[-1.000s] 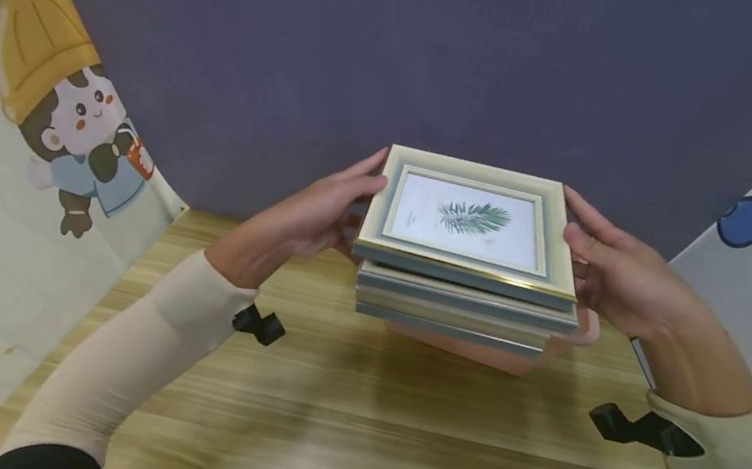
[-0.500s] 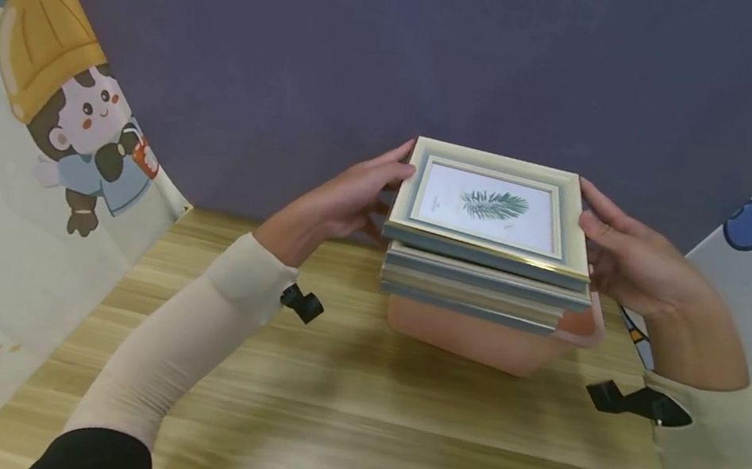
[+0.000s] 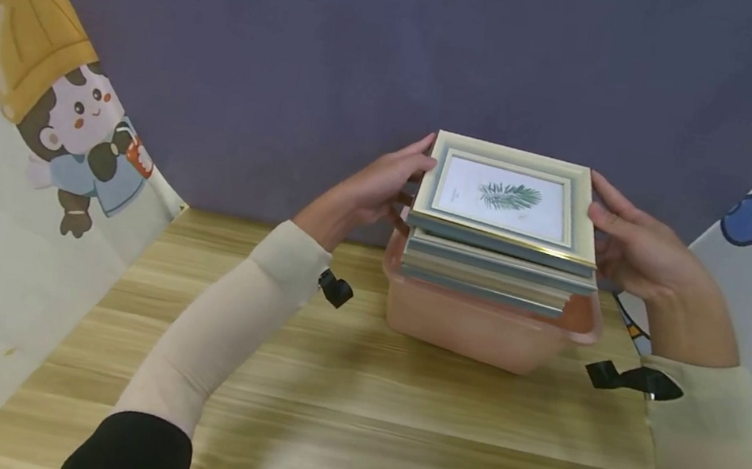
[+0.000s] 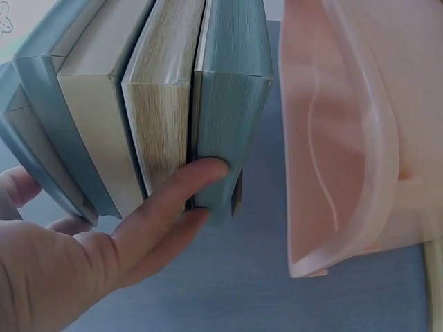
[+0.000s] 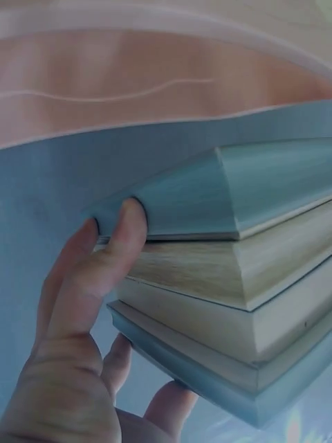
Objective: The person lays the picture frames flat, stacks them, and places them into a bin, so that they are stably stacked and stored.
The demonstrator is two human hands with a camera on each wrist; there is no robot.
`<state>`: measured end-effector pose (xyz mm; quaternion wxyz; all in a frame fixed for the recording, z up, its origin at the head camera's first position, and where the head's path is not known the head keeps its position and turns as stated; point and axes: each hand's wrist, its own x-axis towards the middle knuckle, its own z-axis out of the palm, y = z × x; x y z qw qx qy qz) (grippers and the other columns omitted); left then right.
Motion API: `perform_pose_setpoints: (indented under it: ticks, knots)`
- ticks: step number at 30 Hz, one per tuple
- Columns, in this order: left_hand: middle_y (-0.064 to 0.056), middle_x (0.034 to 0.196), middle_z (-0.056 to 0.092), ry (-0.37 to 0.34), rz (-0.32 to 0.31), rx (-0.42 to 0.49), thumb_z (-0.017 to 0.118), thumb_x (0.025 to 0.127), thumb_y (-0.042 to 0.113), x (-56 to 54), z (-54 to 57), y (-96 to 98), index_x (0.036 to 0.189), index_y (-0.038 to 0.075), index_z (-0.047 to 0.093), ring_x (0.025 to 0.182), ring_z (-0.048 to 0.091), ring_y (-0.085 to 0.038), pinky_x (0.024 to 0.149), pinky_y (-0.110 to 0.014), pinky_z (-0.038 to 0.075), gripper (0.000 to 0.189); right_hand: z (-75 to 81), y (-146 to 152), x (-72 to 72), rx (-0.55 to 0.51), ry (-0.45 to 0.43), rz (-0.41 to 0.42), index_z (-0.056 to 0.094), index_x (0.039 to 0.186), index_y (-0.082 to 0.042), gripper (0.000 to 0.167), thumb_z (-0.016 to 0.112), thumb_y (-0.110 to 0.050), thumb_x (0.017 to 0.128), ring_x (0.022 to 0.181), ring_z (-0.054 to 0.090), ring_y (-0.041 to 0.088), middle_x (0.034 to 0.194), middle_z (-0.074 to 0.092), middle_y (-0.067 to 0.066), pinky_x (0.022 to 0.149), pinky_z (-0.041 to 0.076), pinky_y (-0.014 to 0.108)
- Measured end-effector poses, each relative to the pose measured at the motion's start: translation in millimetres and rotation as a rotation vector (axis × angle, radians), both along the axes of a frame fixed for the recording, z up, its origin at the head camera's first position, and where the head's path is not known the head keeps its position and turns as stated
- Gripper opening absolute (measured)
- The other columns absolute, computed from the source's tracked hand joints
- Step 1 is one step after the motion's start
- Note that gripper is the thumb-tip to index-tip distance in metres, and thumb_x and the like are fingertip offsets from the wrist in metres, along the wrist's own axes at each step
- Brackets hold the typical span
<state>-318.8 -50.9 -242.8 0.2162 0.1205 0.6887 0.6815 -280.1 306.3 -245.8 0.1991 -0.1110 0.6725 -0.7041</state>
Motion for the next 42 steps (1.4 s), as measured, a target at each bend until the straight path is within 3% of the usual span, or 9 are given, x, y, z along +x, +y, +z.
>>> perform_pose_setpoints:
  ticks: [5, 12, 16, 23, 26, 31, 35, 38, 42]
  knots:
    - [-0.009, 0.151, 0.050, -0.007, 0.009, -0.020, 0.044, 0.108, 0.040, -9.8, -7.2, 9.1, 0.156, 0.057, 0.016, 0.106, 0.066, -0.036, 0.073, -0.060, 0.061, 0.059, -10.1, 4.2, -5.1, -0.051, -0.014, -0.041, 0.007, 0.161, -0.049, 0.068, 0.043, -0.023, 0.109, 0.096, 0.070, 0.017, 0.124, 0.067, -0.012, 0.079, 0.056, 0.040]
    - [-0.003, 0.155, 0.048, -0.003, 0.017, -0.045, 0.044, 0.107, 0.042, -19.4, -21.7, 20.7, 0.154, 0.060, 0.017, 0.075, 0.059, -0.023, 0.070, -0.056, 0.061, 0.057, -25.0, 13.1, -12.1, -0.129, -0.028, -0.045, 0.003, 0.161, -0.045, 0.071, 0.044, -0.020, 0.109, 0.095, 0.071, 0.018, 0.122, 0.068, -0.012, 0.077, 0.057, 0.038]
    - [-0.008, 0.145, 0.059, -0.026, 0.027, -0.031, 0.044, 0.108, 0.042, -22.3, -32.1, 24.1, 0.155, 0.060, 0.016, 0.086, 0.069, -0.024, 0.073, -0.058, 0.061, 0.058, -32.7, 14.7, -15.4, -0.096, -0.030, -0.057, 0.002, 0.161, -0.045, 0.072, 0.044, -0.019, 0.109, 0.097, 0.070, 0.017, 0.122, 0.066, -0.013, 0.078, 0.058, 0.039]
    - [-0.007, 0.143, 0.060, 0.000, 0.083, -0.006, 0.045, 0.107, 0.034, -27.6, -42.7, 37.9, 0.157, 0.053, 0.019, 0.088, 0.070, -0.021, 0.072, -0.033, 0.059, 0.060, -38.8, 18.0, -18.7, -0.044, -0.038, -0.113, 0.007, 0.160, -0.049, 0.071, 0.046, -0.020, 0.109, 0.099, 0.069, 0.016, 0.119, 0.066, -0.014, 0.079, 0.058, 0.037]
    - [-0.005, 0.151, 0.054, -0.008, 0.095, -0.017, 0.046, 0.107, 0.035, -29.6, -46.5, 38.2, 0.157, 0.054, 0.020, 0.096, 0.070, -0.024, 0.078, -0.037, 0.060, 0.060, -42.8, 17.4, -21.9, -0.063, -0.059, -0.106, 0.004, 0.160, -0.049, 0.073, 0.046, -0.019, 0.108, 0.095, 0.070, 0.016, 0.115, 0.069, -0.012, 0.078, 0.056, 0.037]
    - [-0.005, 0.156, 0.049, -0.036, 0.103, -0.033, 0.047, 0.106, 0.035, -32.7, -56.2, 40.8, 0.155, 0.058, 0.022, 0.105, 0.069, -0.027, 0.088, -0.049, 0.060, 0.059, -54.7, 19.5, -25.9, -0.226, -0.121, -0.047, -0.003, 0.161, -0.045, 0.077, 0.043, -0.013, 0.109, 0.085, 0.069, 0.019, 0.111, 0.072, -0.001, 0.073, 0.058, 0.036]
    - [-0.007, 0.155, 0.050, -0.044, 0.121, -0.036, 0.048, 0.106, 0.034, -35.7, -65.7, 44.7, 0.155, 0.056, 0.023, 0.111, 0.067, -0.028, 0.094, -0.052, 0.058, 0.060, -63.5, 19.1, -26.7, -0.249, -0.155, -0.054, -0.005, 0.160, -0.047, 0.077, 0.042, -0.012, 0.109, 0.091, 0.068, 0.018, 0.113, 0.069, -0.001, 0.077, 0.060, 0.035]
    - [-0.005, 0.157, 0.047, -0.052, 0.130, -0.052, 0.047, 0.105, 0.035, -37.7, -72.9, 46.7, 0.155, 0.058, 0.023, 0.106, 0.067, -0.027, 0.089, -0.053, 0.059, 0.060, -69.6, 16.4, -27.5, -0.199, -0.162, -0.091, -0.004, 0.160, -0.048, 0.076, 0.043, -0.016, 0.109, 0.096, 0.066, 0.014, 0.112, 0.067, -0.006, 0.078, 0.059, 0.031]
    - [-0.001, 0.160, 0.041, -0.090, 0.131, -0.068, 0.045, 0.106, 0.035, -39.9, -82.4, 48.3, 0.155, 0.059, 0.020, 0.081, 0.066, -0.023, 0.072, -0.053, 0.061, 0.060, -78.3, 11.9, -28.3, -0.142, -0.175, -0.122, -0.005, 0.160, -0.047, 0.076, 0.045, -0.019, 0.109, 0.096, 0.067, 0.011, 0.110, 0.069, -0.011, 0.078, 0.058, 0.029]
